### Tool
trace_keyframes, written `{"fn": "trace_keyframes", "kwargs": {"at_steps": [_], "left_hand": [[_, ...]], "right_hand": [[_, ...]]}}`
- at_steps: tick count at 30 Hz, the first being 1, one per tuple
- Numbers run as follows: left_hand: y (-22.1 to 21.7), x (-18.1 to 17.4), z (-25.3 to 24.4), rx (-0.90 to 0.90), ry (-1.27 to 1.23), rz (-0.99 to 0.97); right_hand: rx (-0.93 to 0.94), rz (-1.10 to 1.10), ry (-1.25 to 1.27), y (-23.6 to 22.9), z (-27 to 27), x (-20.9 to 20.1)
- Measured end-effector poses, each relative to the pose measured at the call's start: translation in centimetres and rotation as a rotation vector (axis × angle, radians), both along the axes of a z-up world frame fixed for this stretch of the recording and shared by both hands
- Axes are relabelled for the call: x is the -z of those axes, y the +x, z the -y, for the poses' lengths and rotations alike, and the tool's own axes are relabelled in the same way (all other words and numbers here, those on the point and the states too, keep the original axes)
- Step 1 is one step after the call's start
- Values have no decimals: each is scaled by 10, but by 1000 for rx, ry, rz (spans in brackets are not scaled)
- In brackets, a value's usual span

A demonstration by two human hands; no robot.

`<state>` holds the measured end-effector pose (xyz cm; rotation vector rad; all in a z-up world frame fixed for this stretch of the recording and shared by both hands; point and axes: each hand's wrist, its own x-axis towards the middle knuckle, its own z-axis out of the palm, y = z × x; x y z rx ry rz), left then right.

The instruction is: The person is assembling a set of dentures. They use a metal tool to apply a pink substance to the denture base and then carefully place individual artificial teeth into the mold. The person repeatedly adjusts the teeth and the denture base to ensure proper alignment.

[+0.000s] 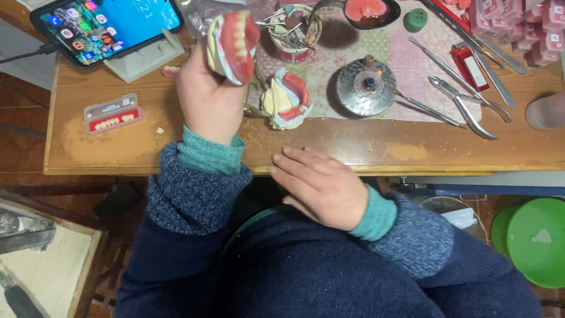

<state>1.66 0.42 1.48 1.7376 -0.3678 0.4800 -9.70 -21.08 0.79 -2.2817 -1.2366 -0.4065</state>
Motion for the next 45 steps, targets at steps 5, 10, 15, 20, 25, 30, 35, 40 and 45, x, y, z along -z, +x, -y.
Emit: {"fn": "trace_keyframes", "kwargs": {"at_steps": [5,10,15,20,25,30,35,40,45], "left_hand": [[7,-16,-7,-102,-11,-21],[5,-21,-22,90,-200,71],[-5,-29,-26,113,-340,11],[-9,-23,-30,54,-226,85],[-9,-20,-18,75,-244,22],[-1,0,-6,113,-251,-19],[0,3,1,108,-133,-35],[1,7,-5,127,-117,-76],[6,19,-14,114,-61,-61]], "right_hand": [[97,-52,-35,5,-35,-5],[204,-72,-32,11,-40,2],[346,-15,-111,3,-26,1],[478,-21,-154,-11,-1,-2],[645,-45,-230,-27,32,-5],[917,68,-369,-58,90,5],[1274,-101,-544,-106,197,35],[1569,-611,-799,-129,256,56],[1232,-46,-253,-112,202,25]]}}
